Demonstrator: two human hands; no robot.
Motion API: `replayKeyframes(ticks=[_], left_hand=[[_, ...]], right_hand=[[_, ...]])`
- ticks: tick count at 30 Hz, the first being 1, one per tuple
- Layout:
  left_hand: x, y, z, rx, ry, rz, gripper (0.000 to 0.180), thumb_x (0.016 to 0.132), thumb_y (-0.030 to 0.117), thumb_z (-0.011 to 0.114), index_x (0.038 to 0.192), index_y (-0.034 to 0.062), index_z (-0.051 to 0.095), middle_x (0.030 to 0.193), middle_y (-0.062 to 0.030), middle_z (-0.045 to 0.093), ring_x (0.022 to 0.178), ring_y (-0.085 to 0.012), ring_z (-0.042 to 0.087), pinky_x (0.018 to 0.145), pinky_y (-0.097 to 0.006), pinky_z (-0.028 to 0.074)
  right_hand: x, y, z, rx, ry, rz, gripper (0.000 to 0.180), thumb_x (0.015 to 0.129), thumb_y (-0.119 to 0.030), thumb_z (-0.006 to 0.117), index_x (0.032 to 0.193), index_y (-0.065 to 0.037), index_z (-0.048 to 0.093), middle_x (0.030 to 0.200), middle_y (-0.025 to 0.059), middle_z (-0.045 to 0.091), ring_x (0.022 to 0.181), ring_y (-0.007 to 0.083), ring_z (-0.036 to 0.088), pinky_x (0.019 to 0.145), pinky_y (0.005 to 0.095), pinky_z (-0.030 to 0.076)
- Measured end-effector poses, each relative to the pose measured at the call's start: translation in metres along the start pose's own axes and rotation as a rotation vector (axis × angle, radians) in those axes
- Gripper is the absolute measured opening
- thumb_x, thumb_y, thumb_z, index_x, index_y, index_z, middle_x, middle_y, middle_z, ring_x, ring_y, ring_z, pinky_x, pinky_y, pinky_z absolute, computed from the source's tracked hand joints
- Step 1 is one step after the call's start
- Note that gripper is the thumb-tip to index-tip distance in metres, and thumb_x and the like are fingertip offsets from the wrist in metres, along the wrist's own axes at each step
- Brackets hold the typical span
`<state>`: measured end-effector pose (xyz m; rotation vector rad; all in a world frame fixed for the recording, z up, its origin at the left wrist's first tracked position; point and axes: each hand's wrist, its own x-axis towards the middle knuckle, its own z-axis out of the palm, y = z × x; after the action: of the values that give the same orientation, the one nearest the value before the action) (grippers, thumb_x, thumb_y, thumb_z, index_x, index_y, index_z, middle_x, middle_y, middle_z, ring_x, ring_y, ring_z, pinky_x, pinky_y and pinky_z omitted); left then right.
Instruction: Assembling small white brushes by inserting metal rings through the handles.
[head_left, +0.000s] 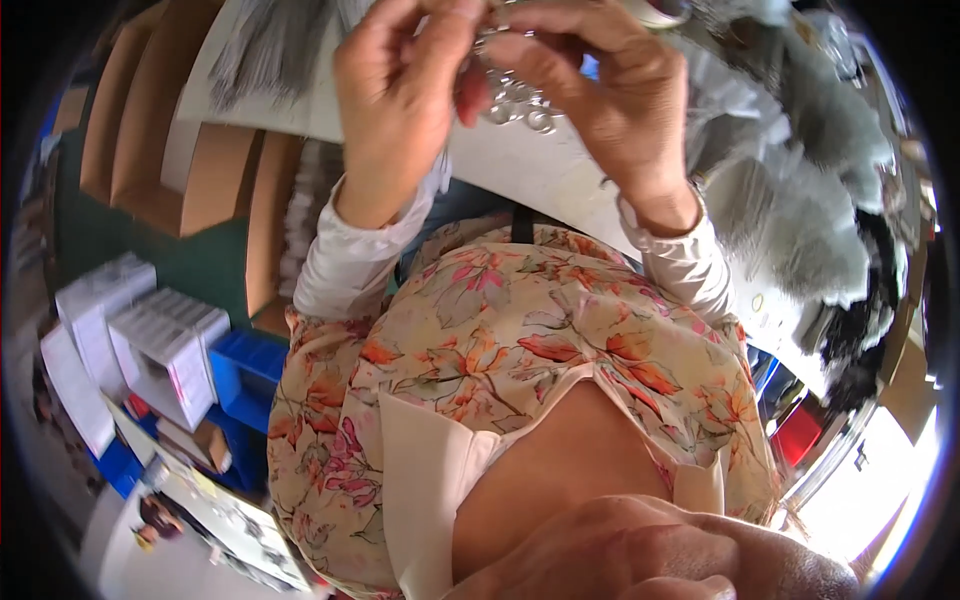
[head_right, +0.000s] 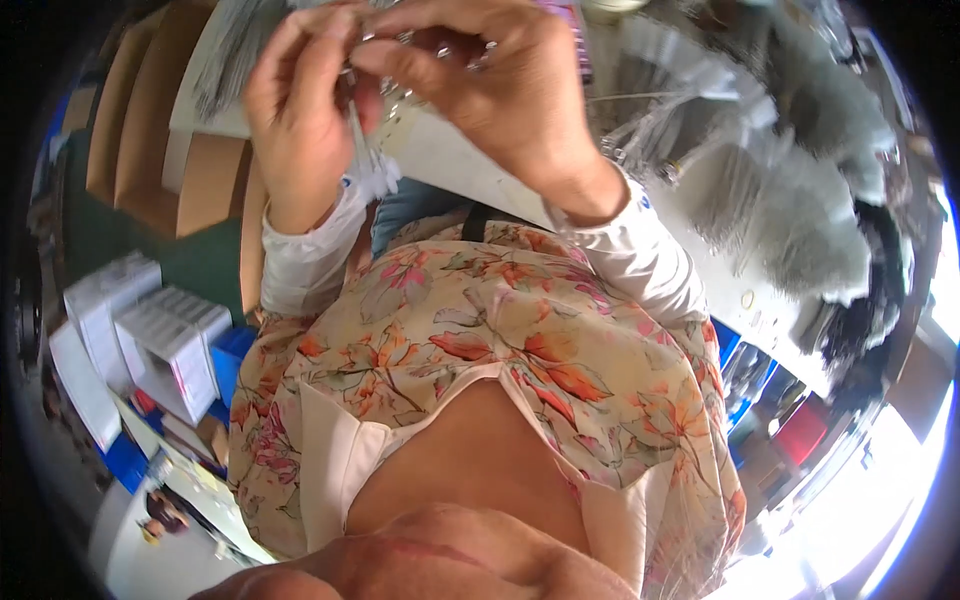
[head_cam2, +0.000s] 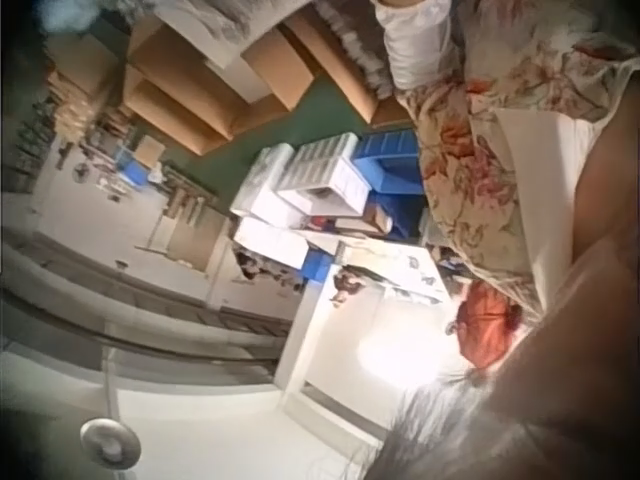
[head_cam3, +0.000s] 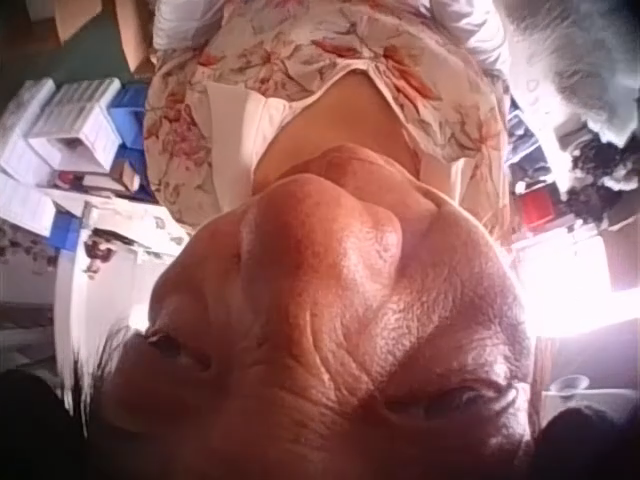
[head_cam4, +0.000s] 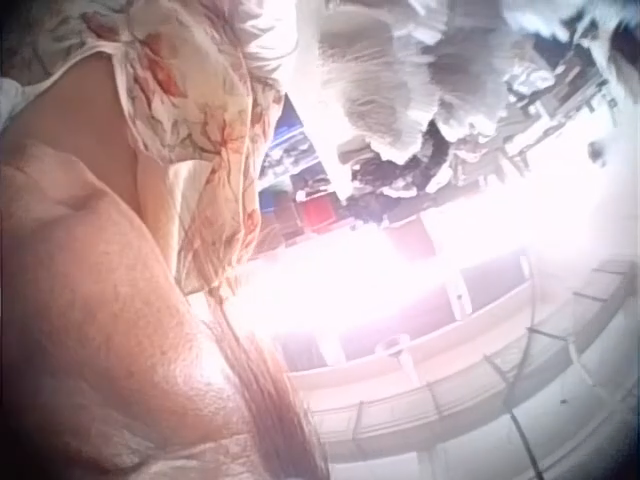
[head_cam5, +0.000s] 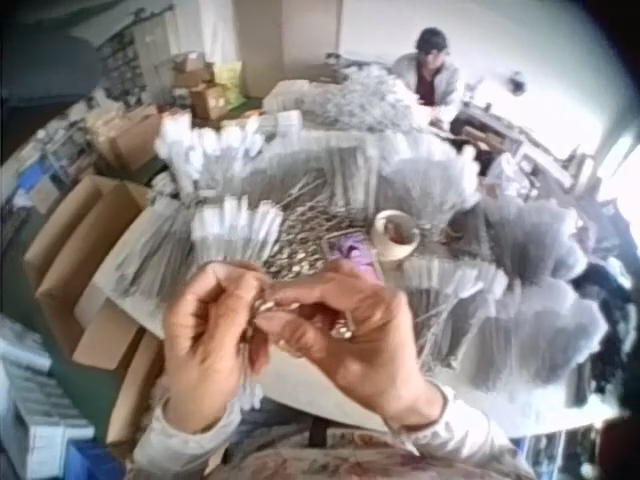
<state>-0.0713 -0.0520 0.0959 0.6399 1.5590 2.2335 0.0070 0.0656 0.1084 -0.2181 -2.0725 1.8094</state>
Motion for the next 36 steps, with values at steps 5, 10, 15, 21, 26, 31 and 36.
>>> replayKeyframes(ticks=[5,10,15,21,26,31,36], left_hand=[[-0.015,-0.007,-0.036,0.237,-0.057,0.129,0.015,0.089,0.016,0.055,0.089,0.0016,0.058,0.071,-0.0048,0.059,0.045,-0.0083,0.047,0.04,-0.024,0.036],[-0.063,-0.037,-0.072,0.674,-0.203,0.404,0.021,0.077,0.017,0.069,0.091,0.0035,0.06,0.079,-0.0075,0.061,0.066,-0.0203,0.06,0.059,-0.027,0.047],[-0.101,-0.075,-0.112,0.9,-0.347,0.302,0.018,0.081,0.019,0.062,0.095,0.0081,0.058,0.081,-0.0067,0.057,0.07,-0.026,0.06,0.06,-0.035,0.049],[-0.165,-0.153,-0.241,1.339,-0.492,-0.183,0.022,0.086,0.026,0.051,0.096,0.0074,0.059,0.085,-0.012,0.06,0.079,-0.0314,0.06,0.065,-0.041,0.05],[-0.298,-0.198,-0.381,1.799,-0.638,-0.747,0.03,0.077,0.03,0.061,0.101,0.0117,0.064,0.093,-0.0112,0.064,0.088,-0.0273,0.062,0.08,-0.039,0.047],[-0.268,-0.269,-0.317,1.419,0.132,-0.361,0.027,0.079,0.027,0.062,0.099,0.0083,0.065,0.096,-0.0134,0.064,0.092,-0.0333,0.061,0.087,-0.039,0.044],[-0.146,-0.178,-0.228,1.208,0.387,-0.386,0.024,0.084,0.02,0.056,0.102,0.0063,0.064,0.097,-0.0168,0.064,0.087,-0.0304,0.063,0.077,-0.037,0.049]], right_hand=[[0.001,0.008,0.019,-0.128,-0.054,-0.112,0.011,0.083,-0.007,0.062,0.089,0.001,0.065,0.081,0.0025,0.063,0.072,0.0073,0.055,0.063,0.0207,0.043],[0.003,0.052,0.015,0.272,-0.515,0.356,0.019,0.084,-0.018,0.055,0.077,0.0,0.057,0.066,-0.0022,0.048,0.063,0.0068,0.041,0.062,0.0226,0.032],[-0.015,0.076,0.037,-0.251,-0.793,0.463,0.017,0.089,-0.015,0.052,0.084,-0.001,0.059,0.068,-0.002,0.05,0.065,0.0049,0.042,0.058,0.0204,0.033],[-0.029,0.071,0.038,-0.156,-0.742,0.554,0.017,0.091,-0.015,0.052,0.095,0.0,0.06,0.071,-0.0019,0.052,0.066,0.0046,0.043,0.058,0.0201,0.034],[-0.036,0.089,0.021,-0.066,-0.651,0.607,0.017,0.091,-0.015,0.053,0.095,-0.001,0.06,0.072,-0.0019,0.053,0.065,0.0048,0.043,0.059,0.0192,0.034],[-0.052,0.098,0.02,-0.04,-0.581,0.679,0.015,0.09,-0.014,0.054,0.094,-0.001,0.06,0.076,-0.0016,0.055,0.069,0.0044,0.045,0.063,0.0186,0.036],[-0.024,0.081,-0.01,-0.093,-0.632,0.542,0.014,0.088,-0.012,0.057,0.092,0.001,0.061,0.081,0.0035,0.06,0.075,0.0075,0.052,0.067,0.0225,0.043]])
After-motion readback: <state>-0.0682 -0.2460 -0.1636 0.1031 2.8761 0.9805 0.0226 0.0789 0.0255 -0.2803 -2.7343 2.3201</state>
